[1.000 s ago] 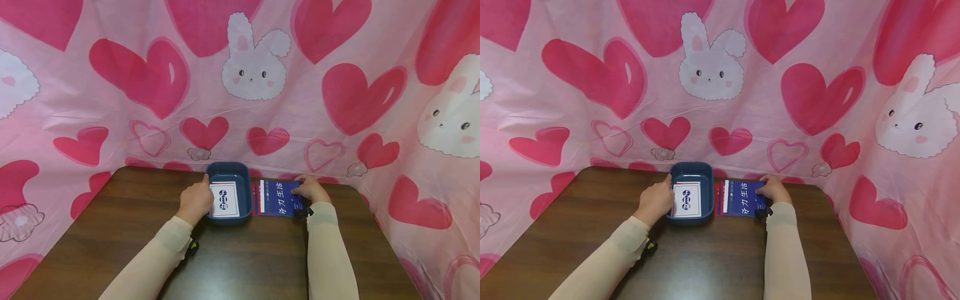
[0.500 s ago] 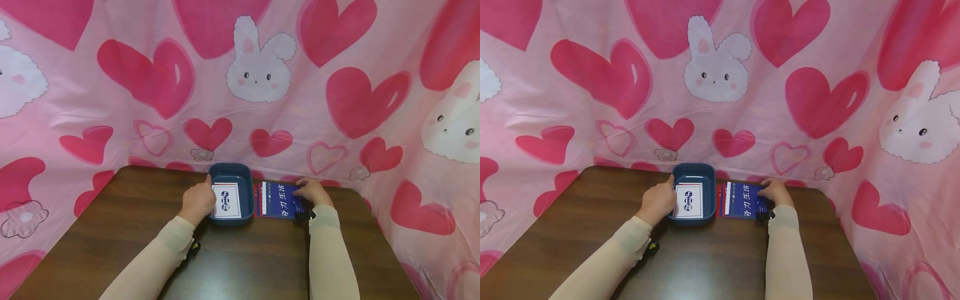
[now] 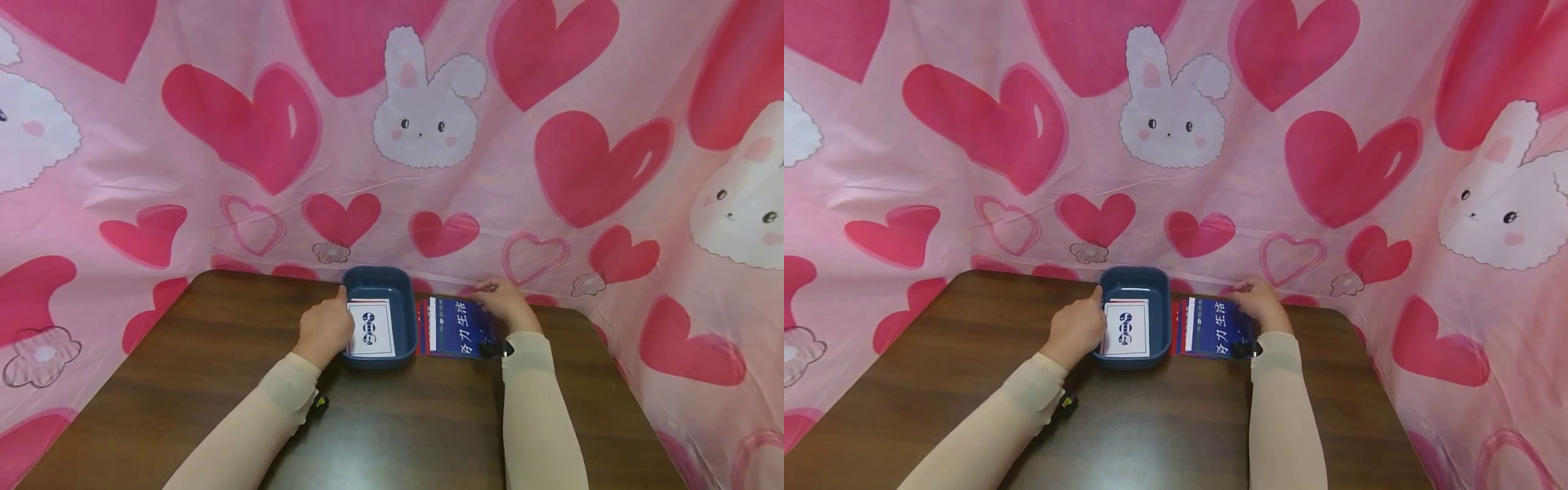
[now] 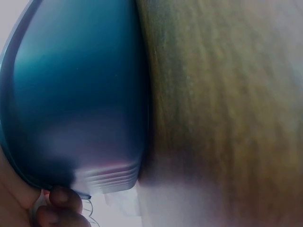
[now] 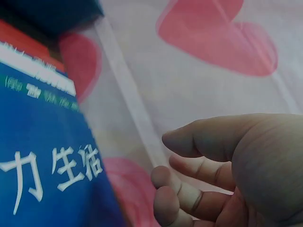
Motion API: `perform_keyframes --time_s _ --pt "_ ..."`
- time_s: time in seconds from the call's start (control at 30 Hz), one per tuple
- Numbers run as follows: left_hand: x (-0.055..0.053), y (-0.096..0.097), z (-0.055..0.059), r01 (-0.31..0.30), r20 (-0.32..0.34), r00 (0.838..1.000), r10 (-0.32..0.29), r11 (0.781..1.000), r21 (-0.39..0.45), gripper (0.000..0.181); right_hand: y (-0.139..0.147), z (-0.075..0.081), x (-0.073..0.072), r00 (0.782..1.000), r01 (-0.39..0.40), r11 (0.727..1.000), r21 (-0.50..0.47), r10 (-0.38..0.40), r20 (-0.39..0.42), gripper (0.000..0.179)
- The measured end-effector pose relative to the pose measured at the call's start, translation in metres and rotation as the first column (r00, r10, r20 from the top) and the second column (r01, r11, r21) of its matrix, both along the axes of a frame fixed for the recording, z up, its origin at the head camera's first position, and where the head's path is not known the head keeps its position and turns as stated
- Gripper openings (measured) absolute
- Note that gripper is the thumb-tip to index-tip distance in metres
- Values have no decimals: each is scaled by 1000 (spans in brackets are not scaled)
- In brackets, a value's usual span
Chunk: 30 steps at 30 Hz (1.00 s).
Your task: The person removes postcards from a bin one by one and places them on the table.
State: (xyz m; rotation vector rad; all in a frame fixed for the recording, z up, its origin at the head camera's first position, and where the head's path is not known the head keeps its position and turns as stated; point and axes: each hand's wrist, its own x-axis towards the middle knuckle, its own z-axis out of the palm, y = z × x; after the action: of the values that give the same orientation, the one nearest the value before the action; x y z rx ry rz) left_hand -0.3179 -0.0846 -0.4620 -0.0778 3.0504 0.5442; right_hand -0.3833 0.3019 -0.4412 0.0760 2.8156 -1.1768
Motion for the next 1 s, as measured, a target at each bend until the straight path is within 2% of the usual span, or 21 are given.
perform_keyframes --time_s 0.27,0.4,0.5,0.7,0.87,1.0 --pt "2 -1 1 10 -6 1000 -10 1000 10 81 -20 24 8 999 -40 999 6 40 1 40" --pt "2 -1 1 6 6 1000 -6 1000 13 81 -37 27 8 992 -117 993 14 118 -38 41" --pt "2 0 1 0 10 1000 0 1000 9 81 -54 26 8 981 -184 983 -21 183 -61 42" --pt "1 1 -1 -4 14 1000 3 1000 12 79 -91 30 14 960 -279 958 -70 276 -50 40" --pt "0 2 0 -2 11 1000 2 1000 10 77 -128 39 16 947 -319 947 -29 317 -40 37" --pt "-2 -1 0 2 0 1000 -2 1000 5 76 -164 44 14 941 -339 941 17 339 -16 50"
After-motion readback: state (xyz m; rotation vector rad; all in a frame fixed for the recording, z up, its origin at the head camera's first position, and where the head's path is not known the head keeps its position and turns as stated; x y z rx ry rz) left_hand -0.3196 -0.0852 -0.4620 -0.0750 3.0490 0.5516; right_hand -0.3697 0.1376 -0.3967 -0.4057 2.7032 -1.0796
